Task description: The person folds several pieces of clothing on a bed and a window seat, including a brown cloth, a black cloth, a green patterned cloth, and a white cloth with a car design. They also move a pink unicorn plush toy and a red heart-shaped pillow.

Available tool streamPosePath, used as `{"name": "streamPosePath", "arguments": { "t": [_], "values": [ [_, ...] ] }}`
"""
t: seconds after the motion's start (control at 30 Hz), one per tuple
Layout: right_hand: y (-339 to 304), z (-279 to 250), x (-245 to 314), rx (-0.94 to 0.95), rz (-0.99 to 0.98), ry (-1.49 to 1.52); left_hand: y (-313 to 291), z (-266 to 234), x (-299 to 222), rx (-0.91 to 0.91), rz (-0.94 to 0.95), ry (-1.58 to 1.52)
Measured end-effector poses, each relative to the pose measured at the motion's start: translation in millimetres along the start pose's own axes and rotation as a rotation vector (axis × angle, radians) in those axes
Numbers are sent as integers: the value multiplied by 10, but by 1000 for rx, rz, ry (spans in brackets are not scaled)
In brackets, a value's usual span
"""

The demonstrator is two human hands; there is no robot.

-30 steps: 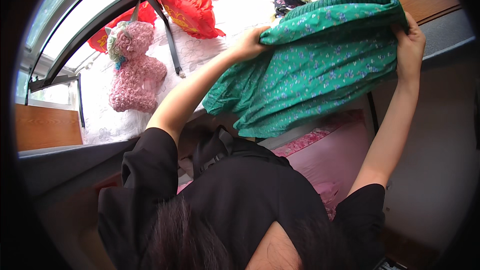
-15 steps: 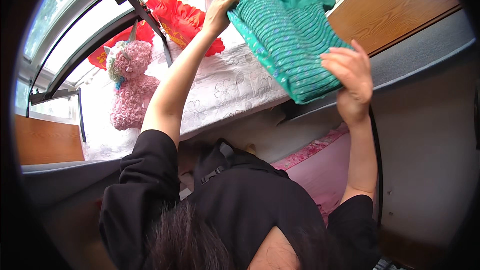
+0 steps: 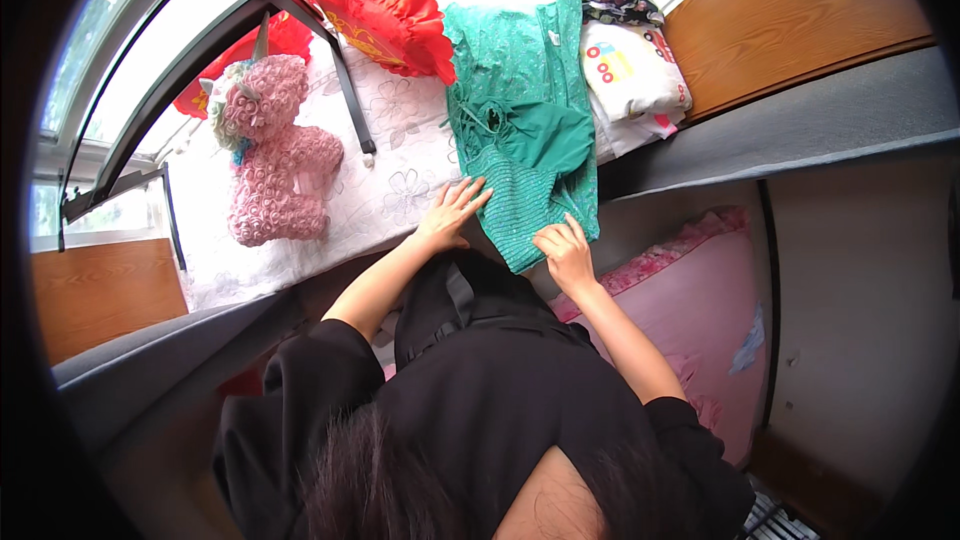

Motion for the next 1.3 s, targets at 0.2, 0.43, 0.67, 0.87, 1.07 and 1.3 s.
{"name": "streamPosePath", "arguments": {
  "t": [0.2,0.43,0.67,0.87,1.07,1.3],
  "values": [
    [184,-578,218,-12,-8,44,152,-440,-446,-273,134,-21],
    [130,-318,29,165,-26,146,107,75,-199,-134,133,-235],
    [1517,-337,-687,121,-21,209,423,294,561,-234,-340,-1191],
    [2395,-591,-1508,-228,126,297,868,-208,1129,-652,-676,-1296],
    [1566,500,-1517,275,-251,-98,850,-36,1439,-884,-800,-1170],
    [1135,1044,-2069,443,-108,-132,594,-72,1265,-925,-1021,-783]
  ]
}}
Point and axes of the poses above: each hand's wrist, its own y-axis towards the middle knuckle, its own z-axis out of the palm, x = y × z, the point moved 8 cm from there along y, towards the middle knuckle, and after that the axes turned 11 degrees about -y, right-handed, at the moved point
